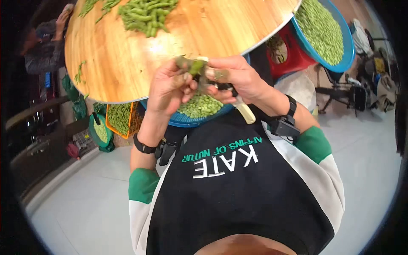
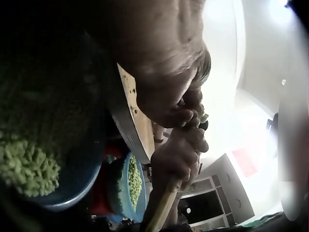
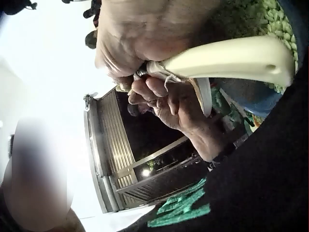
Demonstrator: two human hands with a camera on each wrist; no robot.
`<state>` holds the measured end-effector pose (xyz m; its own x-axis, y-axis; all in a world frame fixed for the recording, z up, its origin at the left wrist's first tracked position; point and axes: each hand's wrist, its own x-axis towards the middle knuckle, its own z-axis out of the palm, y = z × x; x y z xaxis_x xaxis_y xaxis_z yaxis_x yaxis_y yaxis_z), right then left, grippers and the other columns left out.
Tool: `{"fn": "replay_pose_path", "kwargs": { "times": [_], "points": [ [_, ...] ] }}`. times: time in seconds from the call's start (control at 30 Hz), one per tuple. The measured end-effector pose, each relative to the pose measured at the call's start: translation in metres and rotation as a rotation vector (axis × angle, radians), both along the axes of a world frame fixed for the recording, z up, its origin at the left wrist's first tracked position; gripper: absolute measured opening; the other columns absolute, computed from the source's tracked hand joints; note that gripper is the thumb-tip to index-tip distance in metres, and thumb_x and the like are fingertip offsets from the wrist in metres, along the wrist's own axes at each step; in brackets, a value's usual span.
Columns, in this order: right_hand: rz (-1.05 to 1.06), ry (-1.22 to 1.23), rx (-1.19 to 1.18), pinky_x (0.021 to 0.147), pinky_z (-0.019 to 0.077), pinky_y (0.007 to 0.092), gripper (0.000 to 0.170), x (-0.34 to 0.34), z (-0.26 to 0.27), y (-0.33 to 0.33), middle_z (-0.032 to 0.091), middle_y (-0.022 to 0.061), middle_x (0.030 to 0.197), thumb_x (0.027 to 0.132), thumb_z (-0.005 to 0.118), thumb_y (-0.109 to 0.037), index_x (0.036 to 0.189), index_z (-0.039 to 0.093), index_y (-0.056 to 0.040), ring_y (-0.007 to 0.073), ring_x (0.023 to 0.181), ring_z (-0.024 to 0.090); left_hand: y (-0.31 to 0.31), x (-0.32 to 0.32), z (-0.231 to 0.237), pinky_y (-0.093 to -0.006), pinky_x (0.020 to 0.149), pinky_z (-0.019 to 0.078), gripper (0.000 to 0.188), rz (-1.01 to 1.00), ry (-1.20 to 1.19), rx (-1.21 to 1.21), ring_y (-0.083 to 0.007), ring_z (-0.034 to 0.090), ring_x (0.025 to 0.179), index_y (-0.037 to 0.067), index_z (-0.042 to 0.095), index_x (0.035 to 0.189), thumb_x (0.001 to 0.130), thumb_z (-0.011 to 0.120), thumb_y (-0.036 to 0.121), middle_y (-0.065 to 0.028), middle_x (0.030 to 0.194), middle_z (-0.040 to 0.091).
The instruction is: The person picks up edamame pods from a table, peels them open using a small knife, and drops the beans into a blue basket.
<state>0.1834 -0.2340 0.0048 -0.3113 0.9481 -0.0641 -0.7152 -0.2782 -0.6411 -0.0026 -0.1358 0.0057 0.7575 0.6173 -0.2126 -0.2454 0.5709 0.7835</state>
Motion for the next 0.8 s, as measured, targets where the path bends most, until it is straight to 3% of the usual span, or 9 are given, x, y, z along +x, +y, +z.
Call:
{"fn": "replay_pose_path", "kwargs": {
  "times": [0.1,0.2,0.27,0.33,0.37,0.47,0.53,0.7,0.8],
  "points": [
    [0.073,0.127,-0.11,0.037,0.0289,0.0177,0.026,-0.002,0.005,0.001,0.056,0.0083,0.076,0.093,0.054,-0.015,0.111,0.057,0.0032,0.0043,0.047,0.037,-0.002,-0.006,-0.003,-0.0222,0.038,0.0393,0.02,-0.119,-0.107,-0.283,-0.0135,0.062,0.062,0.005,0.055,0.101,0.084,0.066,0.007,-0.0056,0.078,0.062],
    [0.101,0.186,-0.141,0.037,0.029,0.0173,0.027,-0.005,-0.004,0.003,0.054,0.0067,0.075,0.094,0.052,-0.015,0.113,0.055,0.0026,0.0051,0.047,0.037,-0.005,-0.011,-0.003,-0.0222,0.038,0.0392,0.021,-0.084,-0.1,-0.307,-0.0127,0.061,0.062,0.006,0.055,0.101,0.084,0.067,0.009,-0.004,0.077,0.062],
    [0.167,0.21,-0.135,0.038,0.029,0.0171,0.027,-0.007,-0.008,0.008,0.052,0.0064,0.076,0.095,0.051,-0.016,0.117,0.053,-0.0002,0.0059,0.049,0.037,-0.005,-0.015,-0.001,-0.0269,0.04,0.0405,0.018,-0.095,-0.141,-0.303,-0.015,0.058,0.058,0.005,0.057,0.098,0.084,0.067,0.008,-0.0066,0.076,0.062],
    [0.096,0.265,-0.289,0.038,0.0289,0.017,0.026,-0.012,-0.003,0.009,0.052,0.0069,0.078,0.096,0.05,-0.016,0.119,0.051,-0.0032,0.006,0.05,0.037,-0.015,-0.011,0.011,-0.0329,0.046,0.0426,0.015,0.211,0.529,1.18,-0.022,0.056,0.055,0.002,0.058,0.093,0.081,0.066,0.006,-0.0106,0.073,0.058],
    [0.105,0.27,-0.289,0.038,0.0293,0.0173,0.025,-0.013,-0.004,0.01,0.052,0.0076,0.08,0.097,0.049,-0.017,0.119,0.05,-0.0052,0.0061,0.051,0.036,-0.017,-0.01,0.011,-0.0341,0.051,0.0431,0.015,0.315,0.544,1.526,-0.0237,0.055,0.053,-0.001,0.057,0.091,0.081,0.067,0.004,-0.012,0.071,0.054],
    [0.129,0.317,-0.29,0.038,0.0297,0.0172,0.025,-0.02,-0.002,0.013,0.052,0.0074,0.08,0.097,0.049,-0.017,0.118,0.051,-0.0049,0.0064,0.05,0.037,-0.016,-0.014,0.014,-0.0348,0.051,0.0433,0.017,0.387,0.57,1.789,-0.0284,0.055,0.055,-0.001,0.055,0.086,0.076,0.069,0.001,-0.0136,0.067,0.052],
    [0.154,0.322,-0.277,0.038,0.03,0.0168,0.024,-0.025,-0.001,0.016,0.052,0.0075,0.08,0.097,0.049,-0.017,0.117,0.051,-0.0046,0.0067,0.05,0.038,-0.016,-0.02,0.018,-0.0357,0.051,0.0437,0.015,0.42,0.611,1.772,-0.0302,0.056,0.057,-0.002,0.054,0.082,0.075,0.067,-0.001,-0.0135,0.065,0.053],
    [0.095,0.26,-0.235,0.039,0.0307,0.0168,0.027,-0.031,0.006,0.012,0.052,0.0067,0.078,0.096,0.051,-0.018,0.118,0.051,-0.0034,0.0067,0.05,0.038,-0.014,-0.024,0.017,-0.0387,0.049,0.0426,0.016,0.342,0.454,1.424,-0.0329,0.054,0.055,0.0,0.051,0.073,0.076,0.067,0.001,-0.0143,0.063,0.05],
    [0.046,0.167,-0.188,0.039,0.0307,0.0169,0.028,-0.034,0.012,0.01,0.052,0.0067,0.077,0.096,0.052,-0.018,0.119,0.051,-0.0031,0.007,0.05,0.039,-0.015,-0.023,0.018,-0.0368,0.049,0.0431,0.015,0.382,0.434,1.446,-0.0322,0.056,0.055,-0.001,0.053,0.075,0.078,0.067,0.003,-0.0154,0.065,0.054]
  ]
}}
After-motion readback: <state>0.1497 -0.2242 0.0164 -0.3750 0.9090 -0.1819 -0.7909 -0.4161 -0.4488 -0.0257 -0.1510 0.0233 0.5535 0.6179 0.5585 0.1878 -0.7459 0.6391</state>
